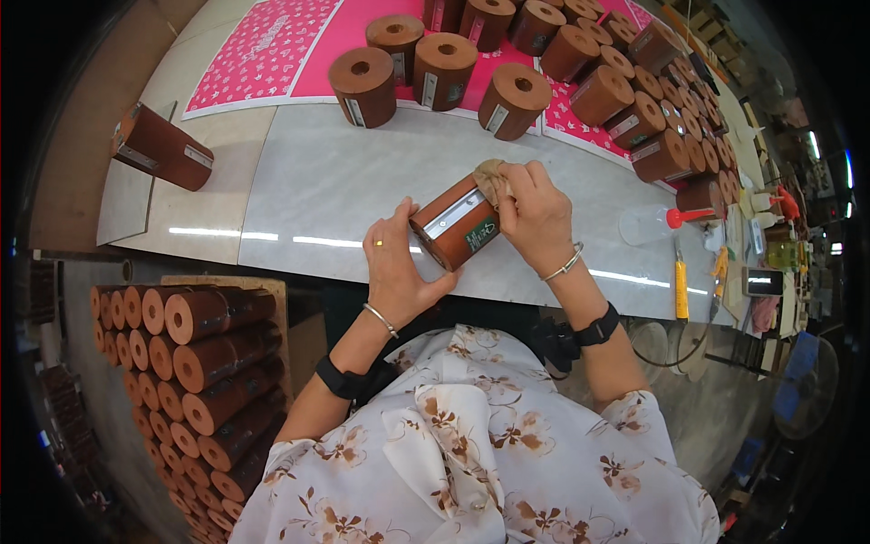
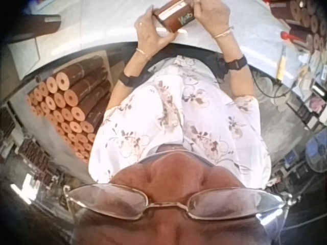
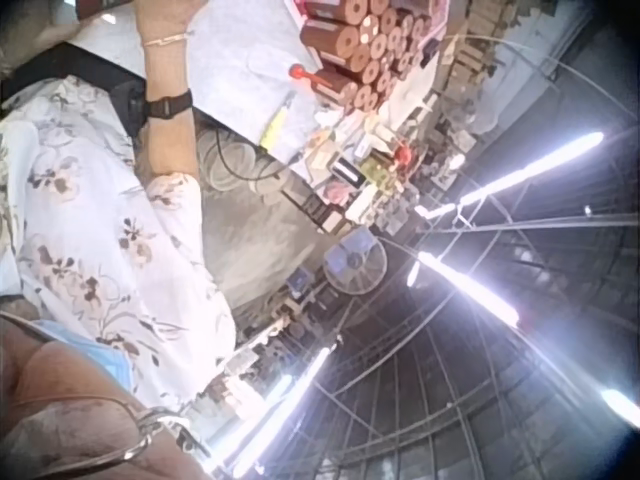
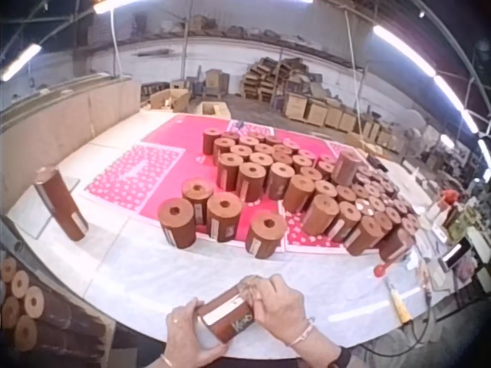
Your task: Applying glue to the ends of cylindrical wooden furniture components and wiping them with a cloth.
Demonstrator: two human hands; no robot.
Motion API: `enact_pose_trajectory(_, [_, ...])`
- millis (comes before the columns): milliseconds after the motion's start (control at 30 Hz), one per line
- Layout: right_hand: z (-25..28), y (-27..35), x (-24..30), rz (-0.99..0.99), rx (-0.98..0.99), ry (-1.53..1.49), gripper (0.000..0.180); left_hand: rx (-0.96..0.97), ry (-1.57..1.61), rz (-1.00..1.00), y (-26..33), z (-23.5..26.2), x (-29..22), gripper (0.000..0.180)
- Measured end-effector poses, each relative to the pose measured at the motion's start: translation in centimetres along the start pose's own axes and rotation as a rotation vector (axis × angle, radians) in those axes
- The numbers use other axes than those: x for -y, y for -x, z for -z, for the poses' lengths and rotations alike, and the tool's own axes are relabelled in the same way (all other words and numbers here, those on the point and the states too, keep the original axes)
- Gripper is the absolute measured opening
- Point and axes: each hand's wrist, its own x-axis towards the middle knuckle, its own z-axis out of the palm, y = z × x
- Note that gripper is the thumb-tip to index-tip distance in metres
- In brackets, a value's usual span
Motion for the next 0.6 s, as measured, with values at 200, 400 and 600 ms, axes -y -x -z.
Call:
enact_pose_trajectory(200, [-0.7,0.6,3.8,0.113,0.018,-0.09,0.019,0.087,0.036,0.117,-0.3,0.1,-0.4,0.086])
enact_pose_trajectory(400, [-1.0,-1.2,0.8,-0.017,-0.022,-0.01,0.014,-0.023,-0.139,-0.108,-0.5,0.9,0.1,0.084])
enact_pose_trajectory(600, [-1.1,0.4,4.9,0.183,0.004,-0.123,0.015,-0.006,-0.024,-0.069,0.3,0.5,0.3,0.088])
